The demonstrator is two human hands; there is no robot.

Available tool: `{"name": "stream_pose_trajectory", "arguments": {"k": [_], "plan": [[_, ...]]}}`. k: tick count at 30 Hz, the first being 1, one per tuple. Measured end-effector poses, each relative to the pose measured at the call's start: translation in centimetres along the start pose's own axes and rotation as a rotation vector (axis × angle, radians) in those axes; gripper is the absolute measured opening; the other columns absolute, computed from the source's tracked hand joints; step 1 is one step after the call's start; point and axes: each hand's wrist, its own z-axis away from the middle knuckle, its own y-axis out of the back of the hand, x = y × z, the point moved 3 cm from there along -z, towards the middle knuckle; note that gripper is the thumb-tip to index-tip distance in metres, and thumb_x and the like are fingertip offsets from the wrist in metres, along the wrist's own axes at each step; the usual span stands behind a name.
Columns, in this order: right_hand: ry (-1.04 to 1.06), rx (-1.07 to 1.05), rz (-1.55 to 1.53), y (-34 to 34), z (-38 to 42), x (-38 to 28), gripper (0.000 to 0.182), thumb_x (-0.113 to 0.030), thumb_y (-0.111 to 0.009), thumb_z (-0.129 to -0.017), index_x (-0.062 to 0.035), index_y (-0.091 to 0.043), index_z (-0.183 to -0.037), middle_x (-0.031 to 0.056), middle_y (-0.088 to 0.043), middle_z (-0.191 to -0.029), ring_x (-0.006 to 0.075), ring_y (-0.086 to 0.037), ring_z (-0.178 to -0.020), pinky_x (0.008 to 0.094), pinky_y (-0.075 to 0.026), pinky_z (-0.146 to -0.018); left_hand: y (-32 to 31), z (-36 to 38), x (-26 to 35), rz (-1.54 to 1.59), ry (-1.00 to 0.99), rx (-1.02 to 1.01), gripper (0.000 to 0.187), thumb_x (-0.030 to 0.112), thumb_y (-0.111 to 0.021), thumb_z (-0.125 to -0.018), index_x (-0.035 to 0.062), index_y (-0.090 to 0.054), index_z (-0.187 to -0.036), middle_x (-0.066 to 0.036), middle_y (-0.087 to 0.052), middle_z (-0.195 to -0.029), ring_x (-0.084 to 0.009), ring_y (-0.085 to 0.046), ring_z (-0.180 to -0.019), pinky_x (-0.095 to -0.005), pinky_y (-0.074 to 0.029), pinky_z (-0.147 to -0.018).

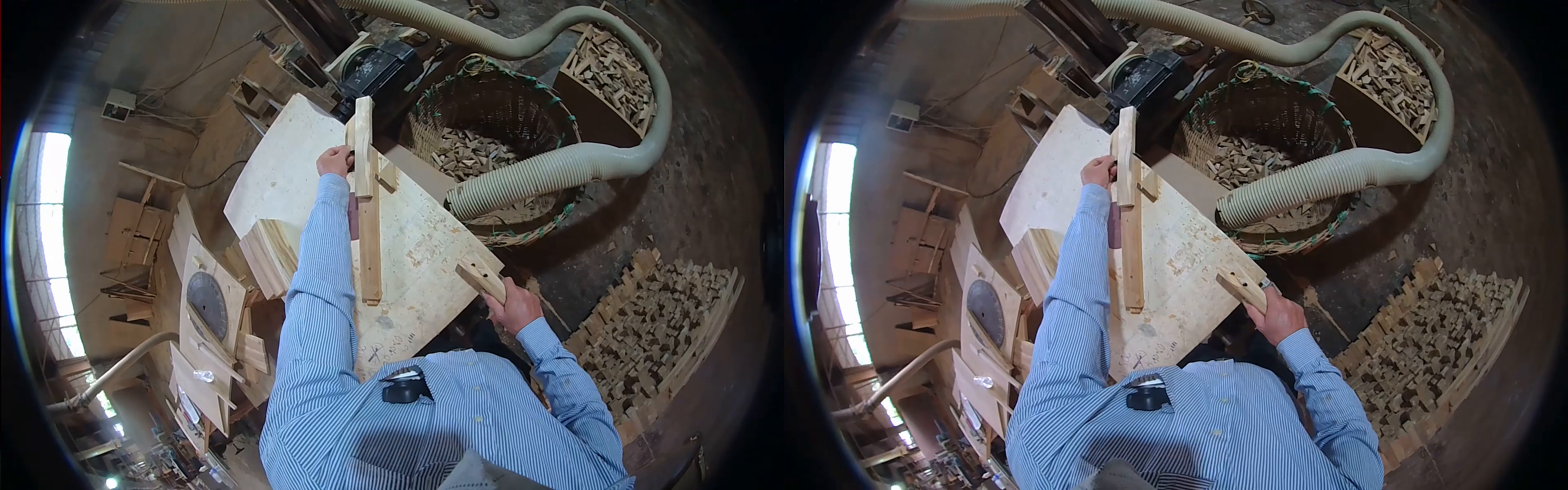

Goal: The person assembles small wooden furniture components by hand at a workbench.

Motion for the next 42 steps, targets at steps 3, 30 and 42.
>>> {"name": "stream_pose_trajectory", "arguments": {"k": [3,30,42], "plan": [[0.029,0.037,0.044,-0.5,-0.2,0.2,0.046,-0.045,-0.072,-0.096,-0.0025,-0.059,-0.109,0.0244,-0.074,-0.087,0.0439,-0.074,-0.078,0.0528,-0.061,-0.072,-0.1,0.2,0.5,-0.027,-0.020,0.021,0.014,0.007,-0.078,-0.091,-0.0031,-0.079,-0.100,-0.009,-0.076,-0.085,-0.0143,-0.070,-0.063,-0.0271,-0.061,-0.060],[0.069,0.148,0.068,-2.2,-1.2,1.0,0.047,-0.048,-0.070,-0.097,-0.0049,-0.060,-0.111,0.0259,-0.073,-0.092,0.0452,-0.074,-0.088,0.0541,-0.058,-0.081,-0.2,-0.1,1.9,-0.276,-0.262,0.188,0.016,0.013,-0.081,-0.091,0.0004,-0.082,-0.100,-0.009,-0.078,-0.086,-0.0163,-0.074,-0.068,-0.0289,-0.062,-0.064],[-0.030,0.112,0.036,-1.0,-0.4,-0.3,0.047,-0.045,-0.072,-0.095,-0.0063,-0.065,-0.121,0.0239,-0.076,-0.104,0.0431,-0.075,-0.094,0.0514,-0.060,-0.086,-0.7,8.1,5.1,-0.577,-0.351,0.275,0.030,0.029,-0.072,-0.097,0.0063,-0.077,-0.116,-0.012,-0.078,-0.103,-0.0292,-0.074,-0.102,-0.0395,-0.055,-0.095]]}}
